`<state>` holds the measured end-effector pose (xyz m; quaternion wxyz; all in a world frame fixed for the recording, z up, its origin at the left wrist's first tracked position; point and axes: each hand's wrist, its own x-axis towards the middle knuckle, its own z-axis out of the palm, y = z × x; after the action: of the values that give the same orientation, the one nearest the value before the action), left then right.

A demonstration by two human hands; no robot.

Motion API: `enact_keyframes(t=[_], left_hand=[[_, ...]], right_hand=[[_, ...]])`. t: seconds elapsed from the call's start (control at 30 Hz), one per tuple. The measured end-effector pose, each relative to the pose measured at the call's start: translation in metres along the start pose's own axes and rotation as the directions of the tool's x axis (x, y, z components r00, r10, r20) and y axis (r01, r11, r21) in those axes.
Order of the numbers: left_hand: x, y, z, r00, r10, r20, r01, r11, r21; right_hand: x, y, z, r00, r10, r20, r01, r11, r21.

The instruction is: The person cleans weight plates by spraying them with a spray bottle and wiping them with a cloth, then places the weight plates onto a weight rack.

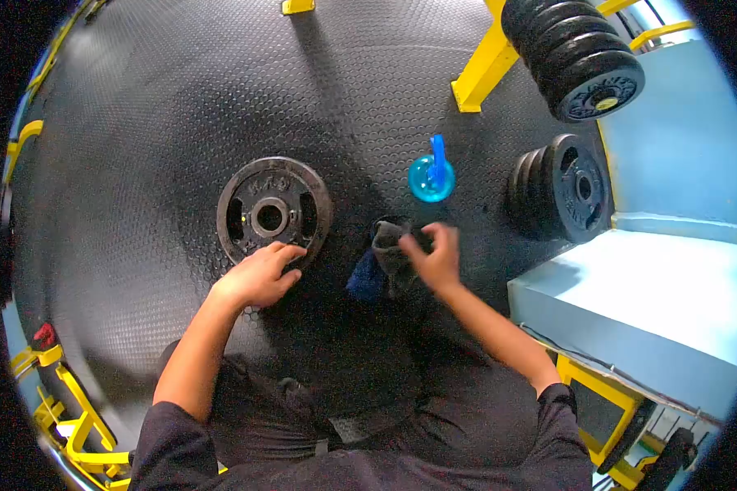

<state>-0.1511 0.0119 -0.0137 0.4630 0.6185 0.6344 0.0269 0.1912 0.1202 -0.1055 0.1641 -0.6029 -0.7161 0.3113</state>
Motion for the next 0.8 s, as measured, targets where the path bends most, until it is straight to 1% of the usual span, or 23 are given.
enact_keyframes(t=[0.03, 0.07, 0.1, 0.17, 0.2, 0.23, 0.27, 0.3, 0.33, 0.37, 0.4, 0.43, 0.47, 0.5, 0.53, 0.57, 0.6, 0.63, 0.67, 0.7, 0.73, 0.77, 0.8], left_hand=[[0.003, 0.0, -0.001, 1.0, 0.004, -0.024, -0.004, 1.0, 0.014], [0.007, 0.002, -0.003, 0.998, 0.011, -0.057, -0.01, 0.999, 0.03], [0.008, 0.004, -0.002, 0.998, 0.004, -0.059, -0.002, 1.0, 0.029], [0.01, 0.009, -0.002, 0.993, 0.058, -0.106, -0.054, 0.998, 0.042], [0.011, 0.01, 0.002, 0.991, 0.074, -0.11, -0.073, 0.997, 0.017], [0.011, 0.011, 0.004, 0.993, 0.072, -0.094, -0.072, 0.997, 0.006], [0.011, 0.013, 0.004, 0.996, 0.055, -0.064, -0.053, 0.998, 0.036], [0.011, 0.015, 0.004, 0.999, 0.035, -0.037, -0.033, 0.998, 0.06], [0.012, 0.016, 0.006, 0.999, 0.033, -0.035, -0.03, 0.996, 0.085], [0.012, 0.017, 0.012, 0.998, 0.031, -0.046, -0.028, 0.997, 0.068], [0.016, 0.019, 0.015, 0.998, 0.052, -0.039, -0.05, 0.997, 0.061], [0.02, 0.021, 0.014, 0.997, 0.074, -0.038, -0.071, 0.995, 0.063], [0.021, 0.027, 0.012, 0.998, 0.056, -0.023, -0.053, 0.995, 0.082], [0.024, 0.03, 0.013, 0.997, 0.076, -0.016, -0.074, 0.992, 0.101], [0.025, 0.032, 0.015, 0.987, 0.135, -0.086, -0.13, 0.99, 0.054], [0.025, 0.034, 0.018, 0.969, 0.192, -0.154, -0.192, 0.981, 0.009], [0.026, 0.036, 0.019, 0.947, 0.247, -0.205, -0.264, 0.963, -0.06], [0.027, 0.039, 0.022, 0.945, 0.248, -0.214, -0.267, 0.961, -0.066], [0.03, 0.042, 0.027, 0.905, 0.335, -0.262, -0.362, 0.93, -0.06], [0.034, 0.045, 0.03, 0.853, 0.419, -0.309, -0.453, 0.89, -0.044], [0.037, 0.051, 0.034, 0.748, 0.502, -0.433, -0.555, 0.832, 0.005], [0.044, 0.056, 0.035, 0.743, 0.504, -0.44, -0.558, 0.83, 0.008], [0.051, 0.061, 0.034, 0.741, 0.53, -0.412, -0.612, 0.786, -0.09]], right_hand=[[-0.022, -0.007, 0.013, 0.998, -0.03, 0.06, 0.038, 0.989, -0.146], [-0.036, 0.004, 0.032, 0.993, -0.115, 0.027, 0.118, 0.98, -0.162], [-0.039, 0.0, 0.038, 0.996, 0.047, 0.077, -0.043, 0.998, -0.048], [-0.034, 0.0, 0.037, 0.972, 0.194, 0.135, -0.189, 0.981, -0.049], [-0.033, -0.013, 0.03, 0.973, 0.19, 0.129, -0.186, 0.982, -0.041], [-0.031, -0.025, 0.019, 0.882, 0.399, 0.251, -0.442, 0.885, 0.146], [-0.026, -0.036, 0.01, 0.736, 0.538, 0.411, -0.663, 0.696, 0.276], [-0.019, -0.031, 0.01, 0.744, 0.525, 0.412, -0.65, 0.711, 0.268], [-0.014, -0.017, 0.012, 0.706, 0.533, 0.466, -0.666, 0.724, 0.181], [-0.013, -0.006, 0.015, 0.662, 0.549, 0.511, -0.676, 0.731, 0.091], [-0.011, -0.002, 0.02, 0.642, 0.623, 0.448, -0.709, 0.704, 0.037], [-0.009, 0.003, 0.017, 0.656, 0.611, 0.442, -0.694, 0.719, 0.035], [-0.01, 0.007, 0.012, 0.814, 0.427, 0.394, -0.463, 0.886, -0.006], [-0.007, -0.006, 0.008, 0.911, 0.204, 0.36, -0.197, 0.979, -0.057], [-0.009, -0.017, -0.002, 0.914, 0.126, 0.386, -0.125, 0.992, -0.028], [-0.01, -0.044, -0.016, 0.913, 0.12, 0.39, -0.119, 0.993, -0.026], [-0.009, -0.071, -0.031, 0.896, -0.153, 0.416, 0.192, 0.98, -0.052], [-0.01, -0.095, -0.045, 0.796, -0.404, 0.451, 0.484, 0.872, -0.071], [-0.012, -0.115, -0.054, 0.701, -0.558, 0.445, 0.671, 0.727, -0.145], [-0.01, -0.132, -0.065, 0.697, -0.561, 0.448, 0.677, 0.72, -0.152], [-0.009, -0.148, -0.076, 0.577, -0.608, 0.545, 0.8, 0.555, -0.227], [-0.008, -0.164, -0.085, 0.45, -0.62, 0.643, 0.891, 0.362, -0.275], [-0.009, -0.182, -0.095, 0.451, -0.621, 0.641, 0.891, 0.355, -0.283]])
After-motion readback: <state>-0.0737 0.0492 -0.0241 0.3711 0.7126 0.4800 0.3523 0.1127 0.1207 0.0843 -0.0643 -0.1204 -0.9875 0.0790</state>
